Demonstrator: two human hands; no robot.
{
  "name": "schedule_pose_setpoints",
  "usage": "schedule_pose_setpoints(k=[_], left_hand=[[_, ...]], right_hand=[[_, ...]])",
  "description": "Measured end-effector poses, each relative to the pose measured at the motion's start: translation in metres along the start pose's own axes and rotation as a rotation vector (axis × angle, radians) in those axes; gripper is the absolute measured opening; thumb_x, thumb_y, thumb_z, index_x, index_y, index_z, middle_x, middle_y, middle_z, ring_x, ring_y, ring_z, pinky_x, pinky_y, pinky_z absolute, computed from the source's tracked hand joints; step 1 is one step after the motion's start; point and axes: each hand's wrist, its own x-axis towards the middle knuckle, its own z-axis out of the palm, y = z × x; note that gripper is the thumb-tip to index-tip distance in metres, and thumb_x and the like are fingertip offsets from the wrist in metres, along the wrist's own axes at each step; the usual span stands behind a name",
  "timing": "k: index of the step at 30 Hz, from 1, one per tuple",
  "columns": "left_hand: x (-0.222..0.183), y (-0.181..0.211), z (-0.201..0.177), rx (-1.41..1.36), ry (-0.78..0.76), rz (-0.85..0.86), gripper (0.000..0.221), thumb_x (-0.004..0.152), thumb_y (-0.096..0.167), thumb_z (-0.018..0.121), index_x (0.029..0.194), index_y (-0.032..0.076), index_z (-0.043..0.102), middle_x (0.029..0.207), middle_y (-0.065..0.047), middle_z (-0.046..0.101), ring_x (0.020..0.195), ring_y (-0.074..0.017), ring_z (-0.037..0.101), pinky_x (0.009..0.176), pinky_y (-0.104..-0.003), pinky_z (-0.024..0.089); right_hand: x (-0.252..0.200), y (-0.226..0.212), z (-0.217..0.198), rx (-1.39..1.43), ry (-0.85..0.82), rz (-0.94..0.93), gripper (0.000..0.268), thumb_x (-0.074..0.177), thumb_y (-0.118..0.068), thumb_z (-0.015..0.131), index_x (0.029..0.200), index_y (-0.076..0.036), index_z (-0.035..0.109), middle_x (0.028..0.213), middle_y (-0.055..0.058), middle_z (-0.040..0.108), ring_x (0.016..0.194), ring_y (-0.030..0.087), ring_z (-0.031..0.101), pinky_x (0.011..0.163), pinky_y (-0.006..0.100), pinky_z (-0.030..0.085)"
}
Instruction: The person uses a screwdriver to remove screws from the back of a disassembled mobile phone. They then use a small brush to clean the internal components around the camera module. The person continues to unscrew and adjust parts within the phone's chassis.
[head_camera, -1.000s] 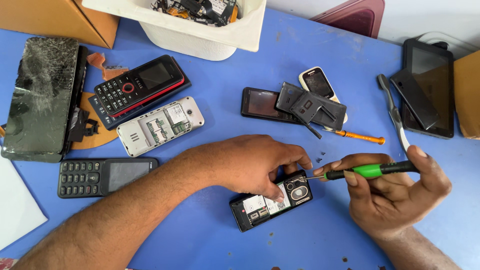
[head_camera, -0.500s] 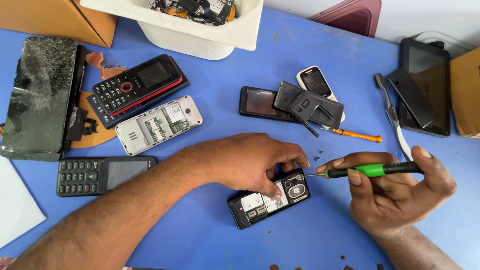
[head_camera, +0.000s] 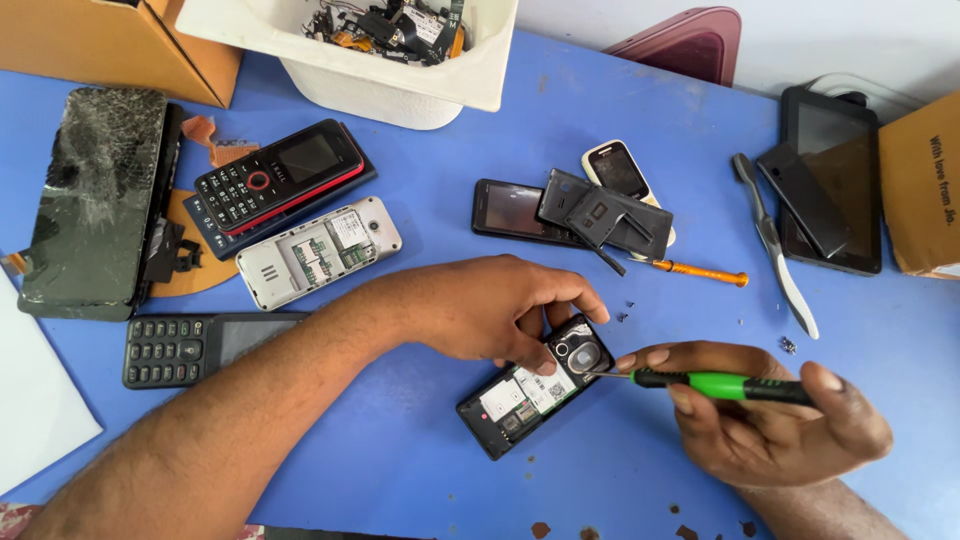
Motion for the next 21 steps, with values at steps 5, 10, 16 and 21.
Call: schedule_pose_setpoints(k=[5, 10, 16, 21], left_hand=[[0.001, -0.002, 0.0, -0.052, -0.001, 0.004, 0.06, 0.083, 0.01, 0.078, 0.139, 0.015, 0.055, 0.1, -0.002, 0.071, 0.074, -0.0111, 0.067, 0.062, -0.03, 0.058], [0.003, -0.007, -0.001, -0.106, 0.008, 0.014, 0.057, 0.084, 0.01, 0.076, 0.137, 0.013, 0.056, 0.098, -0.002, 0.073, 0.081, -0.0094, 0.07, 0.063, -0.029, 0.061], [0.005, -0.012, 0.0, -0.117, 0.017, 0.014, 0.058, 0.083, 0.01, 0.078, 0.136, 0.012, 0.055, 0.098, -0.002, 0.073, 0.08, -0.0104, 0.07, 0.061, -0.029, 0.06], [0.007, -0.019, -0.001, -0.177, 0.014, 0.067, 0.059, 0.084, 0.01, 0.077, 0.138, 0.008, 0.053, 0.095, -0.004, 0.071, 0.079, -0.0101, 0.07, 0.06, -0.029, 0.06]], right_hand=[[0.002, -0.01, 0.0, -0.229, -0.027, -0.066, 0.014, 0.102, -0.024, 0.061, 0.116, -0.023, 0.061, 0.102, -0.009, 0.078, 0.08, -0.004, 0.067, 0.096, 0.021, 0.032], [0.011, -0.012, -0.004, 0.05, -0.174, -0.026, 0.021, 0.098, -0.029, 0.063, 0.115, -0.017, 0.061, 0.102, -0.005, 0.078, 0.083, 0.006, 0.073, 0.071, 0.018, 0.05], [0.026, -0.018, -0.005, 0.408, -0.038, -0.175, 0.021, 0.095, -0.021, 0.073, 0.108, -0.012, 0.06, 0.1, 0.002, 0.076, 0.085, 0.013, 0.076, 0.068, 0.024, 0.062], [0.031, -0.032, -0.001, 0.272, -0.021, -0.412, 0.023, 0.09, -0.017, 0.082, 0.1, -0.004, 0.066, 0.096, 0.006, 0.077, 0.083, 0.017, 0.076, 0.069, 0.028, 0.063]])
